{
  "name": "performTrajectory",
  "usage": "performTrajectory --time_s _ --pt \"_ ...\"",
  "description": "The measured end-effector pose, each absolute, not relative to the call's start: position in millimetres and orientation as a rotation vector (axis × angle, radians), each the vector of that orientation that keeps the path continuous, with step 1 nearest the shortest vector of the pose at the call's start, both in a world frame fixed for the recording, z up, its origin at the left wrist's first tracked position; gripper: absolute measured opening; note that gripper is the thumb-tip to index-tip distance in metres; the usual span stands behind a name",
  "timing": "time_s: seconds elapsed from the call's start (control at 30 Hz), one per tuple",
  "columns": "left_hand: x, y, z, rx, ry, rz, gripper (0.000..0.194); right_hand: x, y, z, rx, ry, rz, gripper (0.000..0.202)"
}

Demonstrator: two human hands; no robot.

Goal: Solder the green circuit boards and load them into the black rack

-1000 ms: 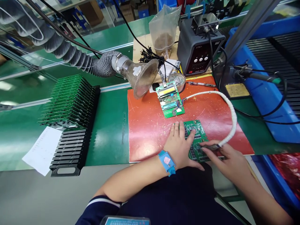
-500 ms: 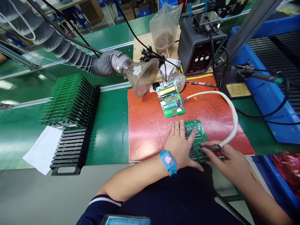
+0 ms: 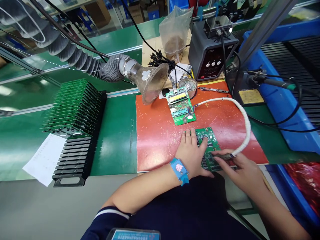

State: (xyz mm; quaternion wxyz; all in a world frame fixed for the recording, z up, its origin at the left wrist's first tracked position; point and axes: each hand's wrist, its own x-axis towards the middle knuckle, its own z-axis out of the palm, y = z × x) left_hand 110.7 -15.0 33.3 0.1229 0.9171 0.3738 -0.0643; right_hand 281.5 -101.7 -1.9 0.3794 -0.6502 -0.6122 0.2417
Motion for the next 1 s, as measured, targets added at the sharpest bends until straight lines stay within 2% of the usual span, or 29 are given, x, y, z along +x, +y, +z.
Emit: performTrajectory --time_s 0.4,0.63,1.0 --pt "109.9 -15.9 32.6 2.651 1.092 -0.162 0.126 280.9 -100.7 -1.5 -1.653 -1.591 0.558 0.016" --pt "110.0 -15.8 31.9 2.672 1.098 -0.163 0.126 273.6 -100.4 -5.9 -1.641 -1.609 0.325 0.011" --pt "109.5 -15.0 32.3 2.675 1.094 -0.158 0.126 276.5 -103.2 -1.5 -1.651 -1.509 0.573 0.012"
